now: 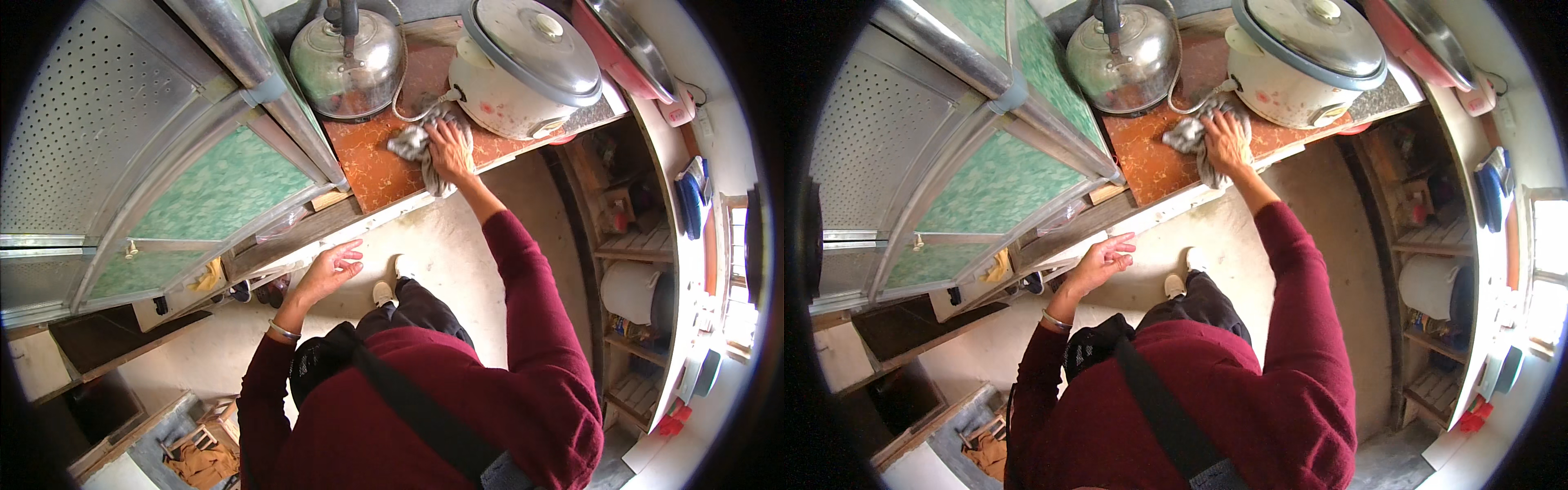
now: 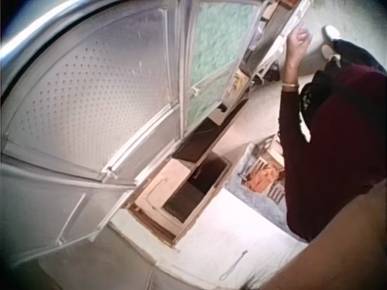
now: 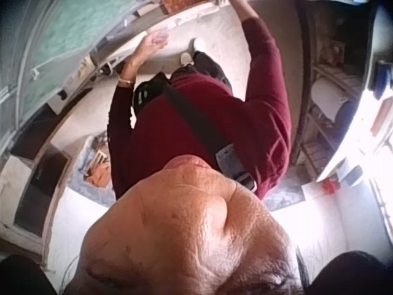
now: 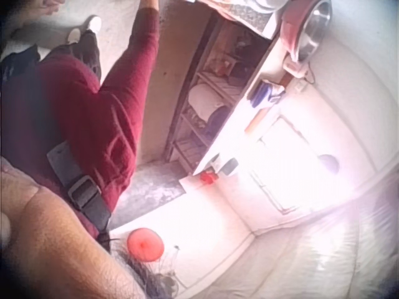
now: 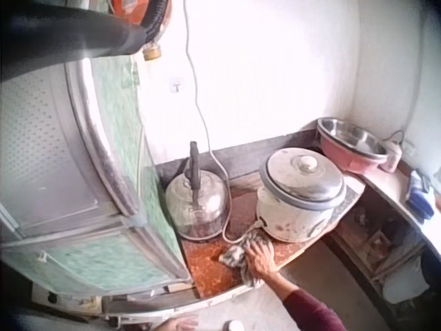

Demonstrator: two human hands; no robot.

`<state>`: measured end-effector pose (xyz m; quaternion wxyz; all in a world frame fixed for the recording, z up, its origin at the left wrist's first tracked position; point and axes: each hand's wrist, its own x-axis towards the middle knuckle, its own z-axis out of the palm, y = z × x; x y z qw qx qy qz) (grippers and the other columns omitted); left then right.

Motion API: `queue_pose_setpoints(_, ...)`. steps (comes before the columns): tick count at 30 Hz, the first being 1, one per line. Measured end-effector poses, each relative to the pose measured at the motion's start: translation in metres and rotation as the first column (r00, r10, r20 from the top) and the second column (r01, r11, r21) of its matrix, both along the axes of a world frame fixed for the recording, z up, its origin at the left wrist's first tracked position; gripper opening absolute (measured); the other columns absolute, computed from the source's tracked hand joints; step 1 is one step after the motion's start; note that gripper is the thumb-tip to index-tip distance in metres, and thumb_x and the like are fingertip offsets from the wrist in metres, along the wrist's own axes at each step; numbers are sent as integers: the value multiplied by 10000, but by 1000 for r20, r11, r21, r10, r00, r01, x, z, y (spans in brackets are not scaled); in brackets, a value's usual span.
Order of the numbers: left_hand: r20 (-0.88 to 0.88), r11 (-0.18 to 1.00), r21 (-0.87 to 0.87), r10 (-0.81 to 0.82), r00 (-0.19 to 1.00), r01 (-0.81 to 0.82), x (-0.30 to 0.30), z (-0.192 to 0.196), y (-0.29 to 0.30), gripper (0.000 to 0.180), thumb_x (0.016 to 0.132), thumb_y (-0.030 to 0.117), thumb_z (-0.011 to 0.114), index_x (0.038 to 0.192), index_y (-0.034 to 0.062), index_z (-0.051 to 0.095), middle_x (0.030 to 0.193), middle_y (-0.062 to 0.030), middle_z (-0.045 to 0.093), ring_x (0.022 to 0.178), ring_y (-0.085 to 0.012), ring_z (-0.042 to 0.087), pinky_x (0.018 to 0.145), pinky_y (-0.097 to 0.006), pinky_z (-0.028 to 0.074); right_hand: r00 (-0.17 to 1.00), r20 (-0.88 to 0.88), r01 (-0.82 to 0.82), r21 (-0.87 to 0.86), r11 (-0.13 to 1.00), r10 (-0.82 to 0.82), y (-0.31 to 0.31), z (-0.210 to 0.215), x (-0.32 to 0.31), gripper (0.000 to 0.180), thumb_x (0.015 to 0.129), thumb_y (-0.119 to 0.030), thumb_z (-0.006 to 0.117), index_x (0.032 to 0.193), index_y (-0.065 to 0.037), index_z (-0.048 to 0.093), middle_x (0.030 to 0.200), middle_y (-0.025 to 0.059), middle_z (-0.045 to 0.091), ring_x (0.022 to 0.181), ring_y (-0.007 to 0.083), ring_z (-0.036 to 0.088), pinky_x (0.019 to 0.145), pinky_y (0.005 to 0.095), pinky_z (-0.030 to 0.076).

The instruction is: The person wrings a cloth in a bucket of water, then wipes a large orange table and a white countertop. They move a small container on the table and shift a metal basin on the counter to reach underneath, continuing to wipe the surfaces before returning to the bucket.

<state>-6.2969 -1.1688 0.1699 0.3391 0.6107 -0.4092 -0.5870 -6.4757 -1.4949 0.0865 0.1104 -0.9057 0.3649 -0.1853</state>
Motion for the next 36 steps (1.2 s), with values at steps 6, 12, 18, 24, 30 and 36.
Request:
queue_pose_setpoints(6,10,998,18,-67,998,67,-12,-4,10,522,884,176,616,1354,73,416,1147,-119,579,917,-129,581,807,-278,492,989,-8,144,-2,990,-144,30,-5,42,551,870,-326,451,1354,-71,382,1440,183,287,1328,397,235,1119,469,125)
queue_pose_setpoints(12,-56,993,-49,-110,992,107,-35,4,-21,510,873,114,614,1341,44,424,1122,-103,583,944,-132,579,816,-282,495,947,259,-205,42,978,187,83,-12,24,347,817,-43,480,1150,-68,575,1292,103,483,1272,319,359,1069,407,294)
queue_pose_setpoints(18,-44,966,-246,-87,995,73,-42,26,-92,493,860,70,613,1320,23,442,1092,-72,593,935,-111,578,800,-260,496,807,391,-506,74,859,442,72,-11,-33,444,697,83,429,1108,-19,560,1284,149,491,1214,349,430,1030,419,357)
queue_pose_setpoints(24,602,759,-638,388,698,129,-28,32,-252,330,796,32,609,1124,10,577,1051,-172,623,947,-307,605,824,-391,486,798,493,-491,198,848,347,63,-9,-126,411,737,84,456,1103,-53,582,1214,145,536,1069,328,529,930,370,424)
queue_pose_setpoints(30,924,829,-256,361,-126,497,-15,50,-382,371,821,139,538,1184,69,567,1314,-105,476,1316,-322,302,1082,-487,229,859,431,-200,779,595,-276,26,4,-260,331,883,51,373,1126,-29,583,912,43,594,846,124,525,786,264,436)
queue_pose_setpoints(36,754,903,402,-234,-613,150,-15,37,-419,591,872,470,391,1416,246,324,1478,22,281,1375,-250,195,1052,-657,18,749,440,42,714,699,-495,-70,-9,-395,266,850,31,454,1088,9,570,722,-23,480,692,84,445,638,222,400)
